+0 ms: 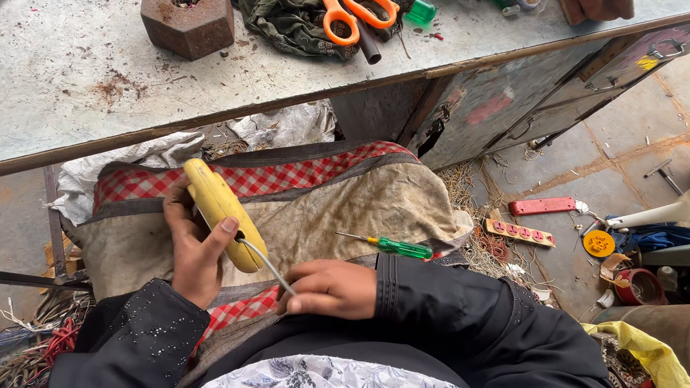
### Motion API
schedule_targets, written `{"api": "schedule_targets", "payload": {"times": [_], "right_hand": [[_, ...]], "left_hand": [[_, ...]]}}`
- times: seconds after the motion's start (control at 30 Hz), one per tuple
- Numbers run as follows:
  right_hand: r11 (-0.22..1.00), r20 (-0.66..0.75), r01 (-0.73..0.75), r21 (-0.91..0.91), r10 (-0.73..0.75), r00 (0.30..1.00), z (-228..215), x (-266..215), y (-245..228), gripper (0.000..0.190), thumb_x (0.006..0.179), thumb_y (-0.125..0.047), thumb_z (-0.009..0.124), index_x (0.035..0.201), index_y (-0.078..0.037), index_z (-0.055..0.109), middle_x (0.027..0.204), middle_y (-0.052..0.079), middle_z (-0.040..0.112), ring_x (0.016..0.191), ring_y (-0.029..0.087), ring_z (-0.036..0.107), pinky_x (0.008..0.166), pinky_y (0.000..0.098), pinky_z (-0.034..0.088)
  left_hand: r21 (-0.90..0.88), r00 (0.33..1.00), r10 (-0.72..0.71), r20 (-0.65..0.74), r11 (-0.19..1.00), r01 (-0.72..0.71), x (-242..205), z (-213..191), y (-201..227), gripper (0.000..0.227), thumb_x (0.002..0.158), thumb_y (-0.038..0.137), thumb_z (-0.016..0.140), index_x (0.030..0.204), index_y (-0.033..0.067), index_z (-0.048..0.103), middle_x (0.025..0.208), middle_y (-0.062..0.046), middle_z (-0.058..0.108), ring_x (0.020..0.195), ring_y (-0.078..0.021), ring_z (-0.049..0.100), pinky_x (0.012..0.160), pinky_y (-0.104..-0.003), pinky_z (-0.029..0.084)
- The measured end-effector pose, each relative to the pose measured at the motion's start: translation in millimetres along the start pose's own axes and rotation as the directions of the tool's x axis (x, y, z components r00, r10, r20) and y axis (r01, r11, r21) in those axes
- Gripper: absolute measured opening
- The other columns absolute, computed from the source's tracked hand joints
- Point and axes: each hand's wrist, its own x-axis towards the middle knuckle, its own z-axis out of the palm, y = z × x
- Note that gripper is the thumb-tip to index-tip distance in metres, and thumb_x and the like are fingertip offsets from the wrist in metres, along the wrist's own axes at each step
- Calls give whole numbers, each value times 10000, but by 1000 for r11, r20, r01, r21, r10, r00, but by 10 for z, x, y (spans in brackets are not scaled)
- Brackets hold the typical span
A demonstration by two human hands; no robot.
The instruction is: The person uses a screwdriver to pry open the casing of a yellow circular electrical device. They repeatedly insert the tool into the seam and twist to separate the halves, eventually opening the device to reveal internal components.
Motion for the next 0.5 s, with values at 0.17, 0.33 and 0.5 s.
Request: {"api": "schedule_targets", "payload": {"times": [0.17,0.33,0.5], "right_hand": [[515,-35,-202,833,414,910,-60,38,333,701,1094,-613,407,1372,17,538,1394,235,571,1279,370,600,1048,501,535],[858,-180,-192,477,309,934,-72,57,246,1241,789,-372,864,1674,-137,26,1676,219,241,1505,414,386,1170,540,435],[927,-193,-131,351,209,959,41,66,37,1506,684,-340,952,1670,-158,-172,1769,201,18,1626,404,195,1150,526,446]], "left_hand": [[96,991,-38,126,995,26,-85,81,74,990,798,288,797,1577,136,205,1424,-121,407,1307,-237,478,1100,-426,478],[127,958,-113,263,989,82,-202,211,100,1064,733,318,831,1564,145,190,1413,-159,427,1357,-289,479,1115,-461,498],[120,941,-81,329,992,43,-275,259,-1,1038,795,307,823,1592,128,182,1512,-168,376,1447,-306,417,1166,-465,437]]}}
